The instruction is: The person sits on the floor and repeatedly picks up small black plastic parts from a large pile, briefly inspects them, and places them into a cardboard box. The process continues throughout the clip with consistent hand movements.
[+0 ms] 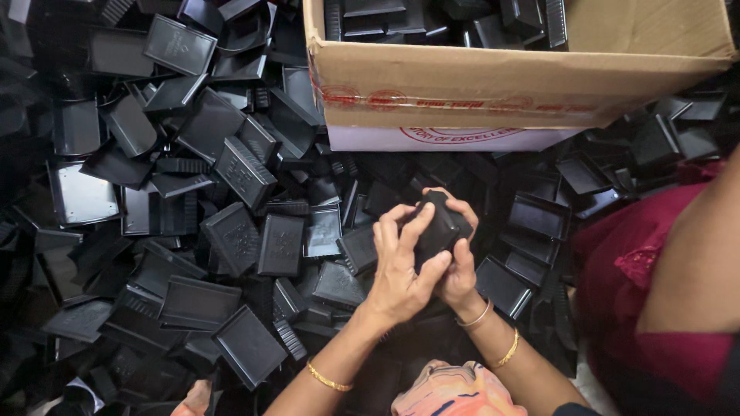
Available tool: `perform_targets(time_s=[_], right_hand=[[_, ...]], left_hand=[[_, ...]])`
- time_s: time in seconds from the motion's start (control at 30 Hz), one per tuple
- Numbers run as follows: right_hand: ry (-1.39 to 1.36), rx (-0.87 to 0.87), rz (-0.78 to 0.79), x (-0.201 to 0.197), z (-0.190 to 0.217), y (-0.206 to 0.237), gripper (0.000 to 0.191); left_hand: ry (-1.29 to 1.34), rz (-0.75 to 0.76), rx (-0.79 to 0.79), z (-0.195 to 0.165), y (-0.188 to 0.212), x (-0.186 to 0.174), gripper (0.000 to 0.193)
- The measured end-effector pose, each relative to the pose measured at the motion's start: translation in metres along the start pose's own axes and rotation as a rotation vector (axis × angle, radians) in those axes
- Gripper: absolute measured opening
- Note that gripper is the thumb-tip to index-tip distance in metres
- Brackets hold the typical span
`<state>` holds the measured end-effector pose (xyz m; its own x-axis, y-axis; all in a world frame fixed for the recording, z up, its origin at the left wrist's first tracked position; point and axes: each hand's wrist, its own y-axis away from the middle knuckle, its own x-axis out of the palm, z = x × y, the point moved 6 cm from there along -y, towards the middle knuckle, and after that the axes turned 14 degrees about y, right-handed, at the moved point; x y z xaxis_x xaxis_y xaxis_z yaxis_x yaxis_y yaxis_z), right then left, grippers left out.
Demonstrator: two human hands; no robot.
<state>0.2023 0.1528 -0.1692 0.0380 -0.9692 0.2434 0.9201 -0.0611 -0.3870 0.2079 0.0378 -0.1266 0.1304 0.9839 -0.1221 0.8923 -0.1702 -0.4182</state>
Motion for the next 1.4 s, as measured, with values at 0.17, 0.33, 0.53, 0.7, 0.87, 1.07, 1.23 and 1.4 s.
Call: perform_targets(time_s=[0.17, 0.33, 0.53, 0.7, 0.87, 1.07, 1.23, 1.4], right_hand=[[-0.001, -0.045, -0.046, 0.009, 0.004, 0.0, 0.057], [-0.201, 0.063, -0.042, 0.019, 0.014, -0.015, 0.059], [0.496, -0.289, -0.095, 0.005, 0.088, -0.07, 0.052], [0.935, -1.147, -0.069, -0.006, 0.175, -0.118, 0.065], [1.446, -0.679, -0.423, -0.031, 0.149, -0.176, 0.07], [1.303, -0.289, 0.374, 0.027, 0.027, -0.108, 0.027], [1.461, -0.089, 0.728, 0.047, -0.059, -0.086, 0.065], [1.329, 0.225, 0.645, 0.024, -0.063, -0.085, 0.08]], left_hand=[[0.142, 0.04, 0.108, -0.001, 0.005, 0.012, 0.092], [0.11, 0.119, 0.281, -0.007, -0.003, -0.009, 0.087], [0.111, 0.133, 0.136, -0.015, -0.017, -0.047, 0.053], [0.076, 0.152, 0.221, -0.01, -0.072, -0.092, 0.042], [-0.725, 0.044, 0.277, 0.032, -0.15, -0.139, 0.064], [-1.154, 0.312, 0.208, 0.074, -0.144, -0.133, 0.069], [-1.142, 0.201, 0.117, 0.072, -0.137, -0.155, 0.041], [-0.524, -0.221, 0.239, 0.026, -0.084, -0.182, 0.032]])
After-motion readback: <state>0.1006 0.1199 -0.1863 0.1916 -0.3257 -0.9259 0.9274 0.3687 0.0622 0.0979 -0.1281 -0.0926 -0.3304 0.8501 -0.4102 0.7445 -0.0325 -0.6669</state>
